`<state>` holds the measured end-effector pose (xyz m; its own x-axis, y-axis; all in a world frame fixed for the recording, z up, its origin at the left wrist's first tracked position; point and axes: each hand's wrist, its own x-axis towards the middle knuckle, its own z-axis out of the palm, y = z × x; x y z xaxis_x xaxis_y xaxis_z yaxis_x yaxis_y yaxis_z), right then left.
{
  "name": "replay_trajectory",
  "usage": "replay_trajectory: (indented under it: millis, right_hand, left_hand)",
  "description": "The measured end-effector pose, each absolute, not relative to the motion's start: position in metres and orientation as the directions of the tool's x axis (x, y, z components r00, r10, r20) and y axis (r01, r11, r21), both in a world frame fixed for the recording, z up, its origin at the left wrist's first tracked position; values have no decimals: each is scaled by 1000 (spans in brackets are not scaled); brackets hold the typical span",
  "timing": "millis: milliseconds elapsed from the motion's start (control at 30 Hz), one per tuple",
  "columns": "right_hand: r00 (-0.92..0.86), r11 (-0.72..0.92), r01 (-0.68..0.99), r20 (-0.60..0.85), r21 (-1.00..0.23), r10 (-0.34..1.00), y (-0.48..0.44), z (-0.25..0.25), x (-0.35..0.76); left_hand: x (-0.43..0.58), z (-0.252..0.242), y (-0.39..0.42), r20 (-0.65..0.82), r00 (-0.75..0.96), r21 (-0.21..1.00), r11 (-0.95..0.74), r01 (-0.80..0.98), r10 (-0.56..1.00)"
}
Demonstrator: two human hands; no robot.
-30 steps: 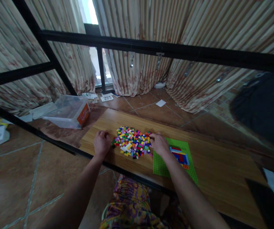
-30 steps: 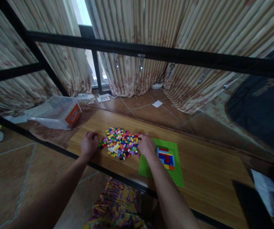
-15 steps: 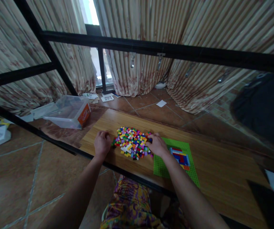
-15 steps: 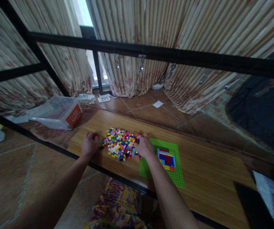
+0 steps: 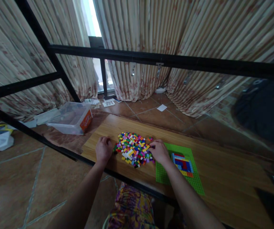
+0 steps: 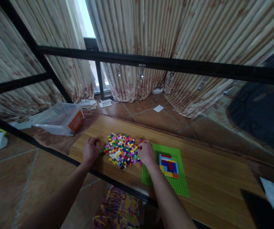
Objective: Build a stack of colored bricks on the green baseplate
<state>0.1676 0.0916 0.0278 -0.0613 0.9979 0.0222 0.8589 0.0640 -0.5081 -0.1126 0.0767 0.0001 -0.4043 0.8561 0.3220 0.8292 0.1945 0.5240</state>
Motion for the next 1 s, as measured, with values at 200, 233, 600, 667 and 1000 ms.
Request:
replay_trajectory:
  millis: [200, 233, 600, 667, 1000]
  right_hand:
    - [-33, 70, 904, 95, -422, 995, 84, 27, 174]
    - [-57, 95, 909, 105, -406, 993, 82, 26, 174]
    - [-121, 132, 954, 56, -269, 991, 81, 34, 167]
    - [-88, 102, 964, 67, -247, 994, 78, 37, 163]
    - [-26, 33, 961, 29, -274, 999, 69, 44, 154]
  left_hand:
    - [-112, 1, 76, 307, -401, 524, 199, 828, 863]
    - [-112, 1, 76, 306, -401, 525, 198, 828, 864]
    - [-112, 1, 77, 303, -408, 533, 202, 822, 861]
    - [-113, 1, 77, 301, -411, 529, 208, 822, 860]
    - [-118, 3, 80, 284, -408, 506, 225, 832, 868]
